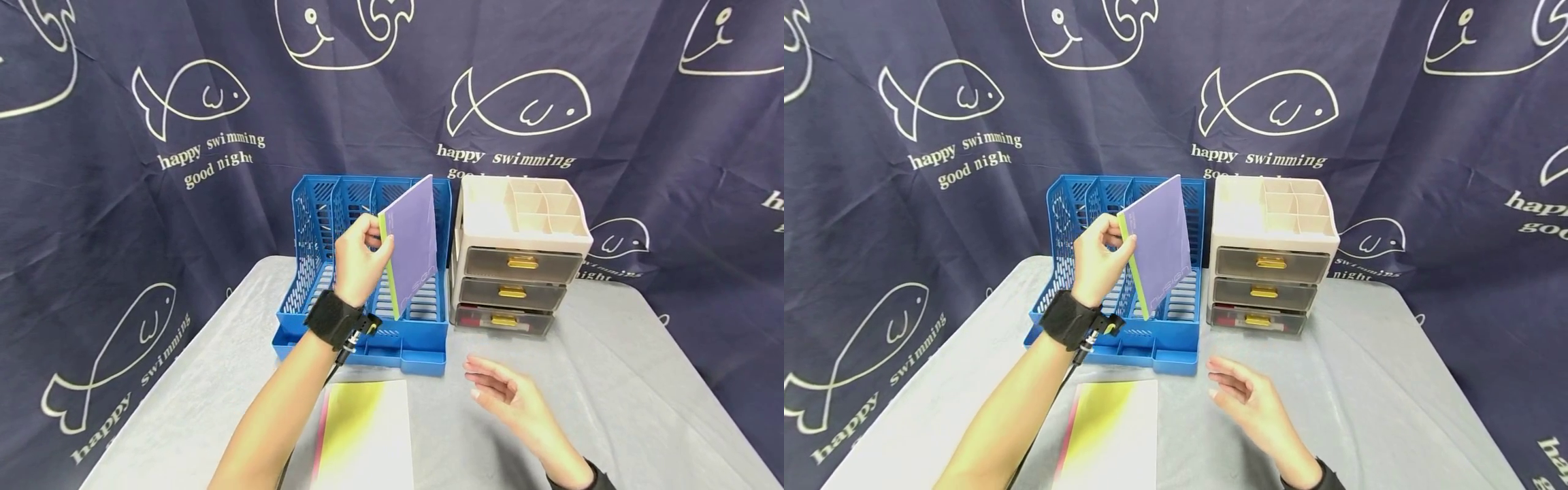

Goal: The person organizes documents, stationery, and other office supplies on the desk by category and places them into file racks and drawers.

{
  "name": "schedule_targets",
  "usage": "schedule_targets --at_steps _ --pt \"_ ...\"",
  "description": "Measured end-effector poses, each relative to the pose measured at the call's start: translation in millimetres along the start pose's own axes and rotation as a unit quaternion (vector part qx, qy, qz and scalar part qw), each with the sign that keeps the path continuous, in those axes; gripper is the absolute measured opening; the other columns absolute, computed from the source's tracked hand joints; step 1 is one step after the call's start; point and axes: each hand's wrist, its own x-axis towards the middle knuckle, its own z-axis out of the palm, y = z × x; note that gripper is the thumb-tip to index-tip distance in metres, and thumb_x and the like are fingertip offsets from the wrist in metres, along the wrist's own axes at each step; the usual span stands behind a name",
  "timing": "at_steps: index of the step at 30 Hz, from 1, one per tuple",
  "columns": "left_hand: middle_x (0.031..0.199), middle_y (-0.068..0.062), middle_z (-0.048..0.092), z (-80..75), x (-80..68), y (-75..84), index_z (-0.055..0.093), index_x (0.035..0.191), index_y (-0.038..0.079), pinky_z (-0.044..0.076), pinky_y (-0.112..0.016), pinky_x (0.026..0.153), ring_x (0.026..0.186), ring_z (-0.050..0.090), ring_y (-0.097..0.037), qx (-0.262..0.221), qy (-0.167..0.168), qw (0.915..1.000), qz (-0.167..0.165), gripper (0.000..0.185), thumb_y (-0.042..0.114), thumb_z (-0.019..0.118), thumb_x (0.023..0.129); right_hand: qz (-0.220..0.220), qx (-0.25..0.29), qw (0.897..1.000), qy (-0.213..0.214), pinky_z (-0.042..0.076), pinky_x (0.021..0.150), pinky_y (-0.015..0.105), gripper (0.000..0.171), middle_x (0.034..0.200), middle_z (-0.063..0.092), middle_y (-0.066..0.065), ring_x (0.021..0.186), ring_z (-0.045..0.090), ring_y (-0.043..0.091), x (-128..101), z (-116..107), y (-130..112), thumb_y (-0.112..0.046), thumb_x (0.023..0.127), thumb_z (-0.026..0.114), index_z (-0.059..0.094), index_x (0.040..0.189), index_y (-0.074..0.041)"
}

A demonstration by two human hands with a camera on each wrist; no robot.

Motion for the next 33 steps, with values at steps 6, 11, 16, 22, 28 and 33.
schedule_targets --at_steps 6,11,16,22,28,33 --pt "0.082 -0.011 0.064 22.7 7.6 -11.8 0.059 0.086 0.002 0.049 -0.031 0.064 0.072 0.059 -0.021 0.006 0.008 0.9999 -0.012 0.009 0.004 0.066 0.081 0.009 0.007 1.0 -0.003 0.049 0.084 0.019 0.038 0.113 0.065 -0.01 0.104 0.062 0.008 -2.9 1.5 4.1 0.005 0.086 0.06 0.05 0.121 0.018" --pt "0.081 -0.013 0.061 40.6 13.7 -21.3 0.057 0.084 0.001 0.048 -0.034 0.066 0.071 0.06 -0.023 0.023 0.028 0.9992 -0.016 0.009 0.002 0.065 0.079 -0.003 0.008 1.0 -0.013 0.049 0.087 0.021 0.038 0.115 0.065 -0.007 0.105 0.062 0.011 -3.3 2.9 5.9 0.006 0.086 0.06 0.05 0.121 0.019" --pt "0.081 -0.014 0.061 56.0 15.4 -32.1 0.057 0.083 0.001 0.049 -0.035 0.067 0.071 0.061 -0.025 0.035 0.045 0.9974 -0.044 0.011 0.001 0.067 0.077 -0.002 0.003 1.0 -0.013 0.049 0.088 0.021 0.037 0.115 0.065 -0.005 0.106 0.062 0.011 -2.9 4.3 4.1 0.005 0.087 0.06 0.052 0.121 0.016" --pt "0.082 -0.014 0.061 72.8 14.6 -41.9 0.057 0.082 0.0 0.049 -0.036 0.067 0.07 0.061 -0.026 0.039 0.054 0.9957 -0.064 0.01 0.0 0.066 0.076 -0.005 0.002 1.0 -0.015 0.048 0.088 0.02 0.037 0.115 0.064 -0.009 0.106 0.061 0.007 -3.3 4.9 2.1 0.005 0.087 0.059 0.052 0.121 0.016" --pt "0.082 -0.014 0.059 85.4 13.6 -48.6 0.056 0.081 0.001 0.048 -0.037 0.068 0.072 0.06 -0.026 0.057 0.068 0.9927 -0.081 0.008 -0.001 0.064 0.078 0.006 0.005 1.0 -0.02 0.048 0.088 0.021 0.036 0.114 0.064 -0.011 0.106 0.061 0.008 -4.3 5.1 1.4 0.003 0.088 0.059 0.052 0.122 0.014" --pt "0.082 -0.014 0.058 93.2 14.8 -54.1 0.056 0.081 0.0 0.047 -0.04 0.07 0.073 0.059 -0.028 0.066 0.078 0.991 -0.087 0.009 -0.002 0.064 0.077 0.004 0.005 1.0 -0.019 0.049 0.088 0.022 0.036 0.115 0.064 -0.007 0.106 0.062 0.009 -5.0 3.8 1.6 0.004 0.088 0.059 0.052 0.121 0.015"
